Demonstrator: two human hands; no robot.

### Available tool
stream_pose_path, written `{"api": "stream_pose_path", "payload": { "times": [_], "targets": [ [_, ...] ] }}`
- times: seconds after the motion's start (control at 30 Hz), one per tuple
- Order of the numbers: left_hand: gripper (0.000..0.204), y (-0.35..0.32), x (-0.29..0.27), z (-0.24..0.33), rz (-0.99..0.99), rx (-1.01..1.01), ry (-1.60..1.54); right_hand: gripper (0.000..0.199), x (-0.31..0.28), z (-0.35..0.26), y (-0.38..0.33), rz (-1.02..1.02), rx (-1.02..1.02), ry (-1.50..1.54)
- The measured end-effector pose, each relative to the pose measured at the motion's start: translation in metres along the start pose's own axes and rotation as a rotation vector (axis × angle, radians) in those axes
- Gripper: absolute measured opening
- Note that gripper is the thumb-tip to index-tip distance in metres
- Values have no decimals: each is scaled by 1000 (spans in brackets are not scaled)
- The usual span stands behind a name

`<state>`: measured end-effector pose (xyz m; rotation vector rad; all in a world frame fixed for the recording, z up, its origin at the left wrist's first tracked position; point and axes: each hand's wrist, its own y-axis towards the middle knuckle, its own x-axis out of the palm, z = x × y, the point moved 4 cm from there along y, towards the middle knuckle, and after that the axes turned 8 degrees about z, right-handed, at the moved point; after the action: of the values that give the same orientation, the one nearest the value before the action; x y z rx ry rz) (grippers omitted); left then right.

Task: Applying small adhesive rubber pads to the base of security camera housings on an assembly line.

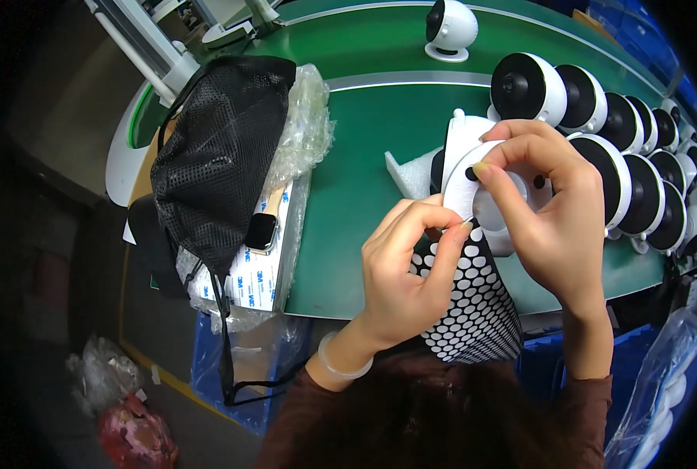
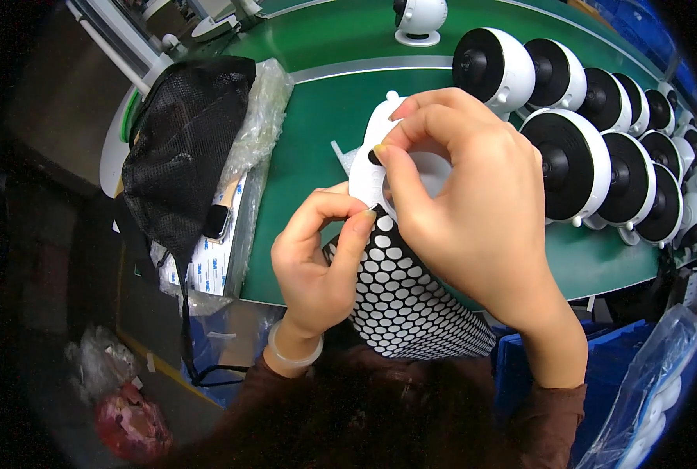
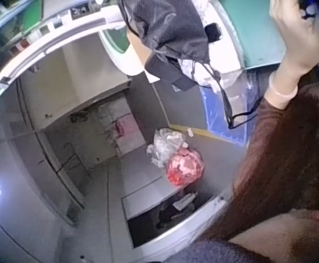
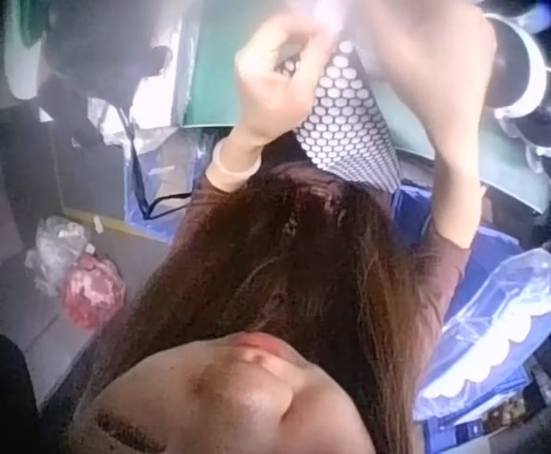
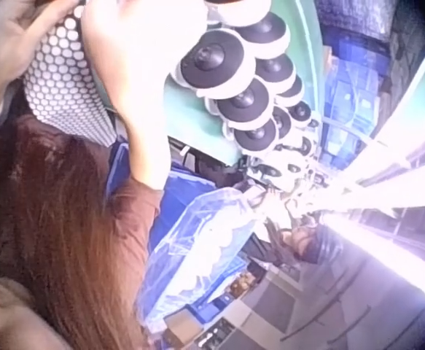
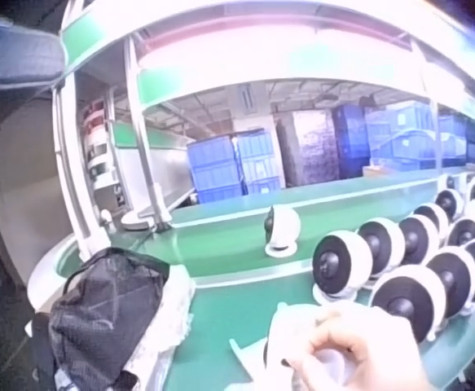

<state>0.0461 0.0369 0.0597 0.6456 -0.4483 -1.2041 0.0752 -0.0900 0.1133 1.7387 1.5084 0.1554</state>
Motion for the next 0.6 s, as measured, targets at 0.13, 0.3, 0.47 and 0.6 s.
{"api": "stream_pose_path", "payload": {
  "times": [0.13,0.3,0.47,0.6],
  "targets": [
    [8,0,0,-2,13,18,-28,9,0,-11,2,-4,-155,-270],
    [9,2,-1,-4,3,-19,-57,22,-11,-1,24,-108,-55,-64],
    [9,2,-23,-12,35,-212,-251,23,15,-12,62,-755,228,-138],
    [6,-10,-50,-5,82,-103,-148,29,11,18,140,-400,191,-316]
  ]
}}
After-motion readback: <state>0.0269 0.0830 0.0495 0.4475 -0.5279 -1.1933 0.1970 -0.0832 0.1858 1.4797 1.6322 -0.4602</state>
